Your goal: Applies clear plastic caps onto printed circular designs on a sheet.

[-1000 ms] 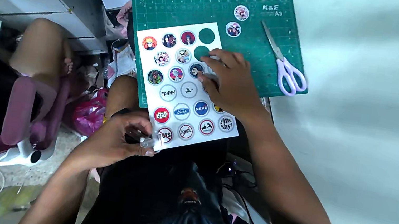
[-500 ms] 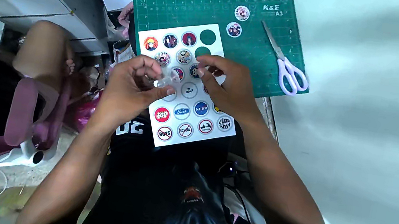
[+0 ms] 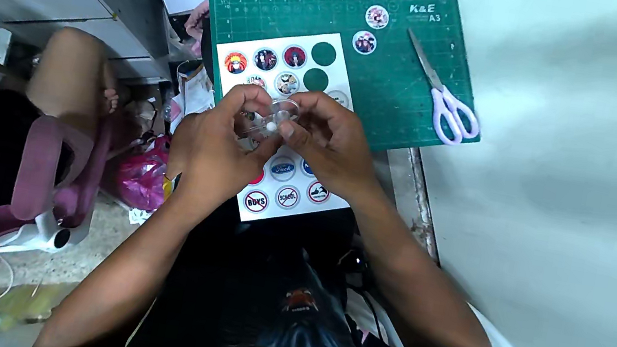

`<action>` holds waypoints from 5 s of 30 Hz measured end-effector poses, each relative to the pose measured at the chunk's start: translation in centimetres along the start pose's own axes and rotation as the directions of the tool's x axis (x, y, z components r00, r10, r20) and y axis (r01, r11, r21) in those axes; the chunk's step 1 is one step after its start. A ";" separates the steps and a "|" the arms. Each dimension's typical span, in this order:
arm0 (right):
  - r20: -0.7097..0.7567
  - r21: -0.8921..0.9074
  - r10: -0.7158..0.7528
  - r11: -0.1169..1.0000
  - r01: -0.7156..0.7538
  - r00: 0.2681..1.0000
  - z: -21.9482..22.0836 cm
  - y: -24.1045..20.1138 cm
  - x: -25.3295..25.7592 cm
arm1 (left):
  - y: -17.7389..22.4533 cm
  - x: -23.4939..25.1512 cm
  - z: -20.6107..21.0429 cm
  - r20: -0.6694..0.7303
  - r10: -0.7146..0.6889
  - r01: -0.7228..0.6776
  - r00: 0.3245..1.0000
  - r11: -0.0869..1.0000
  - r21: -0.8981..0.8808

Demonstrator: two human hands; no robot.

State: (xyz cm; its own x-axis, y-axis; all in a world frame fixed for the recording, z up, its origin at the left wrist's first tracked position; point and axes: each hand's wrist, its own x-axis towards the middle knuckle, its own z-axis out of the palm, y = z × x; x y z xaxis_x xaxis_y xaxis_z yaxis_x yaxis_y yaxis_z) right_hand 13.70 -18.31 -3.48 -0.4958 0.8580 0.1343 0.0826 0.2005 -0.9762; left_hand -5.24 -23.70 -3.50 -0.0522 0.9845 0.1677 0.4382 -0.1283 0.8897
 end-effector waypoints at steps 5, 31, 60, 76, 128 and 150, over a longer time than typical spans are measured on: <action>0.159 -0.003 -0.036 0.999 0.037 0.987 -1.6 -0.2 0.2 | 0.2 -0.5 -1.8 0.174 -0.106 0.150 0.979 0.953 -0.263; 0.088 -0.707 -0.049 0.701 0.097 0.995 -4.2 0.4 7.6 | -2.4 9.0 2.0 0.072 -0.084 0.091 0.994 0.991 -0.096; 0.201 -0.804 0.270 0.595 0.001 0.942 -5.4 2.1 13.4 | -7.1 9.3 1.3 0.003 0.054 -0.045 0.999 0.795 0.605; 0.233 -0.806 0.237 0.589 0.051 0.943 -5.5 2.4 13.6 | -7.1 9.2 1.2 -0.002 0.065 -0.052 0.998 0.810 0.585; 0.162 -0.731 0.296 0.677 -0.087 0.941 -5.7 2.3 14.0 | 1.1 22.5 0.3 0.546 -0.223 -0.267 0.807 0.688 0.675; -0.091 -0.729 0.306 0.628 -0.273 0.947 -1.9 0.4 7.4 | 2.1 24.6 2.0 0.551 -0.378 -0.346 0.744 0.488 0.801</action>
State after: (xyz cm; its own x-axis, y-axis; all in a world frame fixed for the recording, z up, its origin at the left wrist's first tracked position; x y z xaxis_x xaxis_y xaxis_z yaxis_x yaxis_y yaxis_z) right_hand 11.65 -10.96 -2.56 -0.3654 0.9176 -0.1564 0.8175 0.2360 -0.5254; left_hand -3.79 0.52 1.70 0.2903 0.8467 -0.4459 0.9510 -0.3070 0.0362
